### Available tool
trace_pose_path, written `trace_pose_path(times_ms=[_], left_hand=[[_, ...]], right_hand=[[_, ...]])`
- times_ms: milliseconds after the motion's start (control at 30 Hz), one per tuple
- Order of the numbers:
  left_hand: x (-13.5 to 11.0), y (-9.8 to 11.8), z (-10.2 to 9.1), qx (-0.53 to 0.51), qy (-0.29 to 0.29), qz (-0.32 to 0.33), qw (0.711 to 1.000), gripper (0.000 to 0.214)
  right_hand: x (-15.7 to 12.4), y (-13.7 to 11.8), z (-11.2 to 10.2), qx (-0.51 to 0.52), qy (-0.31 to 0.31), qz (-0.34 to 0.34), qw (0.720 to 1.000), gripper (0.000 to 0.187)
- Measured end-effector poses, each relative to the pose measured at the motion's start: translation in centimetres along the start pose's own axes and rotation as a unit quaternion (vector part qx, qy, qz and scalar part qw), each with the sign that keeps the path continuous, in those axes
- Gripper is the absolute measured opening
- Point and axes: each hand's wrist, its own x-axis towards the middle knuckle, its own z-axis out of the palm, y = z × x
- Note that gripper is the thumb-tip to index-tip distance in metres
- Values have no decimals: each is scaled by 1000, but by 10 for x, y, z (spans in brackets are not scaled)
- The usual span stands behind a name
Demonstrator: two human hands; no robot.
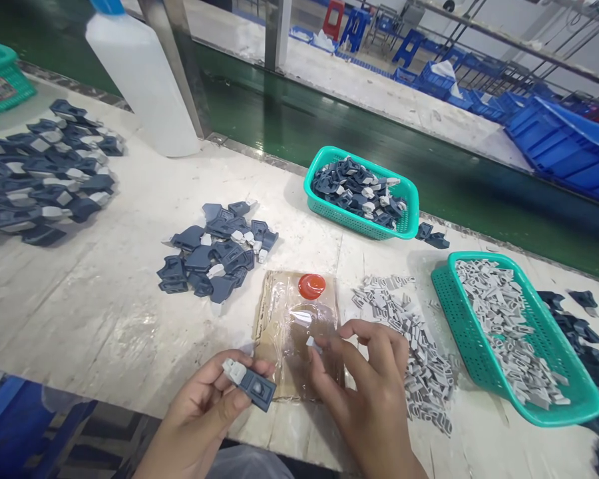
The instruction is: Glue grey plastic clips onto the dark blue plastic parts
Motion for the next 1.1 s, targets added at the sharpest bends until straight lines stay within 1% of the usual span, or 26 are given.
trace_pose_path(times_ms=[200, 333, 500, 600, 833, 933, 1000, 1067, 1100], left_hand=[[-1, -1, 0, 12, 8, 0, 1000, 22], [-4, 0, 1, 19, 11, -1, 1000, 24], [-6, 1, 3, 27, 23, 7, 999, 25], [-6, 2, 4, 29, 27, 12, 999, 24], [-9, 2, 1, 64, 38, 32, 997, 20], [-10, 2, 0, 75, 25, 55, 995, 15], [-11, 2, -1, 77, 7, 76, 994, 11], [-12, 2, 0, 61, -18, 85, 994, 11], [-12, 2, 0, 51, -30, 85, 995, 11]], right_hand=[[0, -20, -14, 75, -11, 42, 996, 14], [1, -32, -14, 134, -34, 11, 990, 19], [1, -36, -5, 151, -34, 3, 988, 20], [1, -36, -4, 155, -37, 10, 987, 19], [4, -35, -11, 190, -87, 16, 978, 19], [2, -34, -10, 236, -106, 38, 965, 15], [-1, -32, -8, 279, -117, 70, 950, 11], [-5, -31, -5, 339, -108, 142, 924, 15], [-8, -31, -3, 375, -118, 182, 901, 19]])
